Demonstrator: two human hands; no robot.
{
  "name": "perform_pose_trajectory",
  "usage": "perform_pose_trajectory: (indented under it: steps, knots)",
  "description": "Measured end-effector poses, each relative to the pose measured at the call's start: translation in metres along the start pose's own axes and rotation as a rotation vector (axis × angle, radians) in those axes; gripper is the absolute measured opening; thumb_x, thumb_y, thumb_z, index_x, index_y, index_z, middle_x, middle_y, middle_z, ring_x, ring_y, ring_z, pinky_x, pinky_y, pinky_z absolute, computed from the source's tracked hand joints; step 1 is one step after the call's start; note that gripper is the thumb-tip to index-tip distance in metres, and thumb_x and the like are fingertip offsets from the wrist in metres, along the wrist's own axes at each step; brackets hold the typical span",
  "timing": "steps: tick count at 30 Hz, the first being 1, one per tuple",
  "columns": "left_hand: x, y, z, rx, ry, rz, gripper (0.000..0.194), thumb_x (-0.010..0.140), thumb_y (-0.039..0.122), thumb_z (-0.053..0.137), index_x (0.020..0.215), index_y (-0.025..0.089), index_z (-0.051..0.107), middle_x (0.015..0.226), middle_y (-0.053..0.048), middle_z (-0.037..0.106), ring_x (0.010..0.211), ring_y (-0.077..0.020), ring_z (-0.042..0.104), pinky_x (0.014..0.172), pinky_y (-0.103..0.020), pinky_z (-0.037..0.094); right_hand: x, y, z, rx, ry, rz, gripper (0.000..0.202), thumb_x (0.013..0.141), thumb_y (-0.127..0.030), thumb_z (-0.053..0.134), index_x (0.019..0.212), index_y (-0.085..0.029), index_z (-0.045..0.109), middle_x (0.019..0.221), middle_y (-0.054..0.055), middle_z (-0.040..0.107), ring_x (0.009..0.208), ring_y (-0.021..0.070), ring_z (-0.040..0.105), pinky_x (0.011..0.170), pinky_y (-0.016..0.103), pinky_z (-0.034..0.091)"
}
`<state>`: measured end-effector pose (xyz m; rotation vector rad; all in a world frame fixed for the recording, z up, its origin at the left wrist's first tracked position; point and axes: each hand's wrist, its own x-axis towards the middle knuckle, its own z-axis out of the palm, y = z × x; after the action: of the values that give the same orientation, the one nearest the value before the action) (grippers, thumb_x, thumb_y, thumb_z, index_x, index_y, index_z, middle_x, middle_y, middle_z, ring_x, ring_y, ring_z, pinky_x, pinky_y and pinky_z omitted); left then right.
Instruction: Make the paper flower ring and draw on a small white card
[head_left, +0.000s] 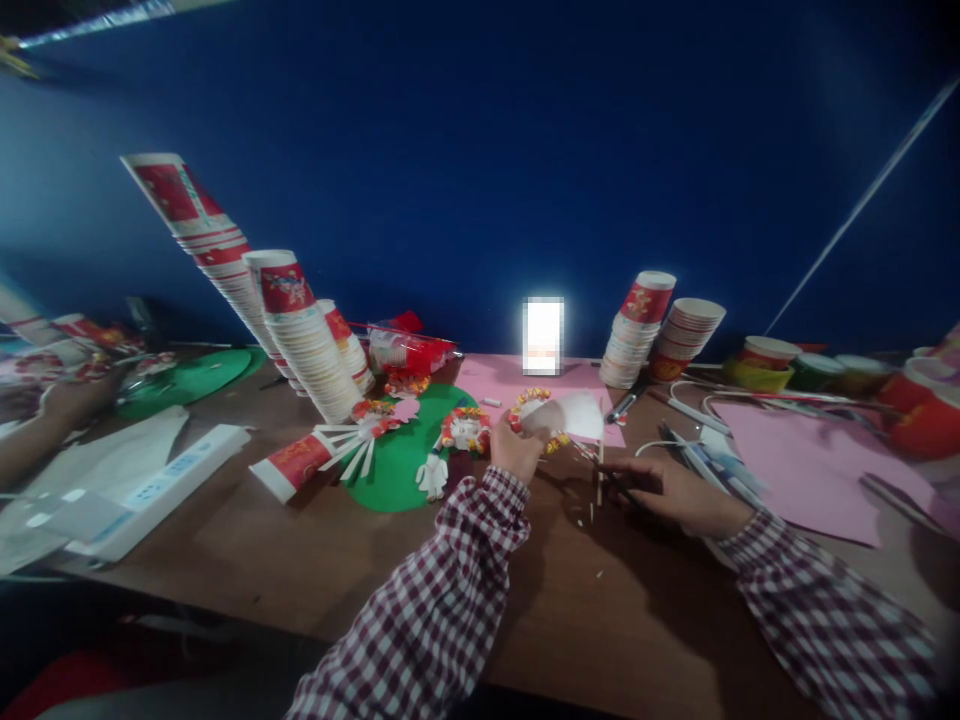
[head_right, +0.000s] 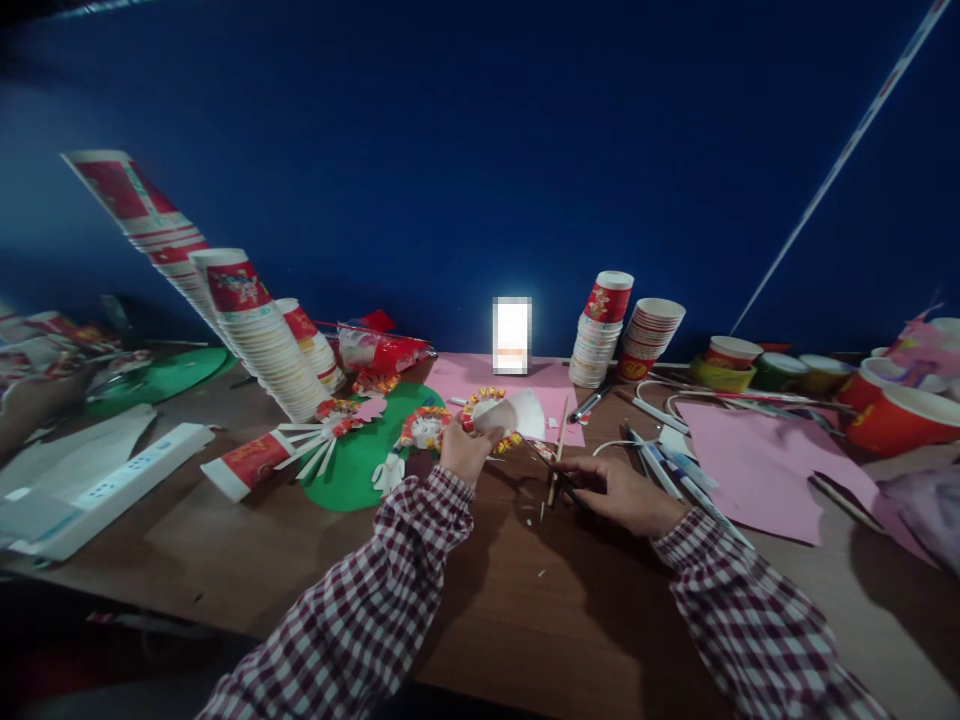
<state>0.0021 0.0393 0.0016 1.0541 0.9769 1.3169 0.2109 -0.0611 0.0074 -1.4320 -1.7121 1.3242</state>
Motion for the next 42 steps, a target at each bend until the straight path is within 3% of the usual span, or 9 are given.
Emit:
perform_pose_trajectory:
  steps: [10,19,30,37,42]
  knots:
    - [0.000,0.004,-0.001,0.035,0.012,-0.008,0.037,0.052,0.005,0.073,0.086,0.011,0.062,0.078,-0.007,0.069,0.068,-0.0165,0.065,0.067,-0.029,0.053,-0.002,0.003,-0.002,0.029,-0.020,0.009,0.060,0.080,-0.048,0.060,0.131,-0.018,0.051,0.099,0.011,0.069,0.081,0.0194,0.065,0.070,0.032,0.053]
    - [-0.005,0.013,0.000,0.092,0.028,0.037,0.031,0.051,0.004,0.072,0.080,0.012,0.063,0.074,-0.004,0.069,0.064,-0.0144,0.064,0.060,-0.022,0.050,-0.001,-0.002,-0.001,-0.019,-0.030,-0.026,0.057,0.080,-0.046,0.060,0.129,-0.018,0.054,0.102,0.011,0.069,0.091,0.0230,0.065,0.081,0.038,0.052]
    - [-0.003,0.002,0.000,0.028,0.001,0.019,0.034,0.052,0.006,0.075,0.084,0.011,0.062,0.078,-0.006,0.069,0.068,-0.0156,0.065,0.064,-0.025,0.052,-0.001,-0.009,0.002,-0.061,0.013,-0.017,0.059,0.078,-0.051,0.058,0.127,-0.018,0.056,0.102,0.011,0.069,0.091,0.0238,0.065,0.079,0.037,0.053]
    - [-0.004,-0.001,0.004,-0.089,-0.018,-0.016,0.035,0.052,0.008,0.075,0.085,0.011,0.063,0.083,-0.008,0.070,0.075,-0.0173,0.067,0.074,-0.030,0.054,0.001,-0.009,0.005,-0.021,-0.008,-0.018,0.063,0.080,-0.052,0.056,0.132,-0.017,0.050,0.102,0.011,0.069,0.092,0.0238,0.065,0.081,0.040,0.052]
    - [-0.005,0.002,0.007,-0.186,0.009,-0.104,0.027,0.052,0.010,0.075,0.075,0.011,0.061,0.074,-0.006,0.069,0.072,-0.0180,0.067,0.074,-0.032,0.055,0.001,-0.011,0.007,-0.068,0.021,-0.045,0.061,0.080,-0.049,0.057,0.132,-0.017,0.050,0.104,0.011,0.069,0.095,0.0252,0.064,0.086,0.041,0.050]
